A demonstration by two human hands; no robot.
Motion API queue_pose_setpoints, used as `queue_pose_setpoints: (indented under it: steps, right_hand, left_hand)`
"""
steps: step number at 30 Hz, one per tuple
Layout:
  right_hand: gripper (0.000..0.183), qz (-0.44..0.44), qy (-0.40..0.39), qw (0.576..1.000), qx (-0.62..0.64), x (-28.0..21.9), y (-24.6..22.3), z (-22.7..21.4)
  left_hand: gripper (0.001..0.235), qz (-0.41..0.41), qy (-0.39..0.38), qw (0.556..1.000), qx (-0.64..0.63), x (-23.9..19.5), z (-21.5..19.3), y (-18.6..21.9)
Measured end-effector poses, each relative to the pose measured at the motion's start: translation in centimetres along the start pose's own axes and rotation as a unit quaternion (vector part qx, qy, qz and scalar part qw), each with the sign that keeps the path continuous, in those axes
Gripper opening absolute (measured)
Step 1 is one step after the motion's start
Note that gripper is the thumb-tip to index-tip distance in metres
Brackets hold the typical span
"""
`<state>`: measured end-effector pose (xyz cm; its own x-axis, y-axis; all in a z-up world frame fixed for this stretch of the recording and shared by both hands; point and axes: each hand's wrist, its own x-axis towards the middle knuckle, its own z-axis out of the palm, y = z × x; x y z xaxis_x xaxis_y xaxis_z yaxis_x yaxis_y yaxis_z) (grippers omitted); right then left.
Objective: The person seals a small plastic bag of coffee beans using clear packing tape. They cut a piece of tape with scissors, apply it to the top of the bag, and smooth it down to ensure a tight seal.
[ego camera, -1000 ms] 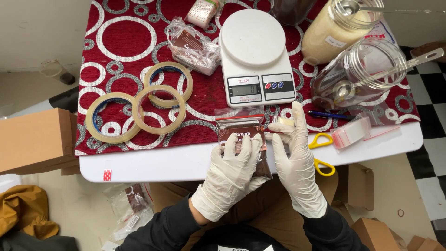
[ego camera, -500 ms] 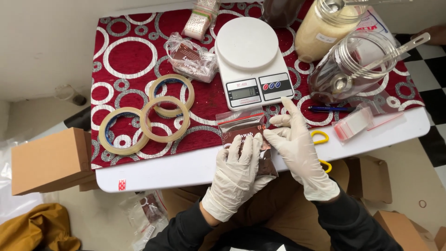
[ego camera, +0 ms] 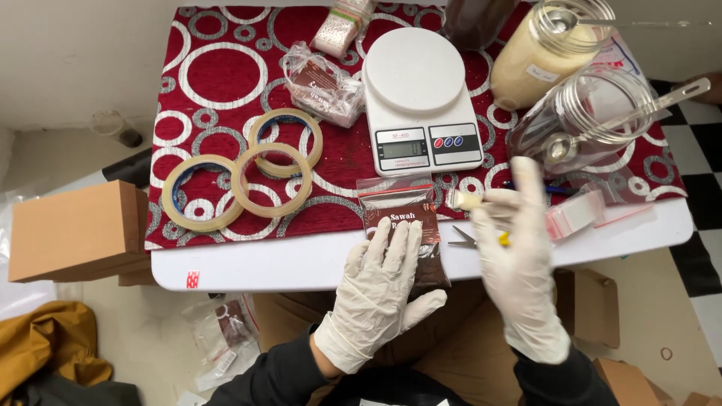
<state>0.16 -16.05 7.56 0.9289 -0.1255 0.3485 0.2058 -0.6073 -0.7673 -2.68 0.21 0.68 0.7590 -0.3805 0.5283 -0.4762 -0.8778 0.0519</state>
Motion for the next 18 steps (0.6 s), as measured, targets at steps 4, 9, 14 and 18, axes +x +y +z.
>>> queue_pose_setpoints:
  steps: [4,9,14,18]
  right_hand:
    - [0.064,0.003,0.051,0.999,-0.007,-1.0,0.4,-3.5]
    - [0.055,-0.060,0.097,0.992,-0.057,-1.3,2.6,-6.7]
    - [0.025,-0.146,0.076,0.978,-0.128,-1.3,4.6,-9.6]
    - [0.048,-0.071,0.010,0.987,-0.141,-1.2,6.3,-10.5]
  left_hand:
    - [0.081,-0.012,-0.004,1.000,-0.002,-0.4,0.1,0.4]
    - [0.079,-0.009,0.000,0.999,-0.037,0.1,-2.0,-0.2]
    - [0.073,-0.090,0.016,0.994,-0.059,0.6,-5.7,-5.3]
    - [0.056,-0.202,0.083,0.965,0.146,-0.6,-5.1,-10.9]
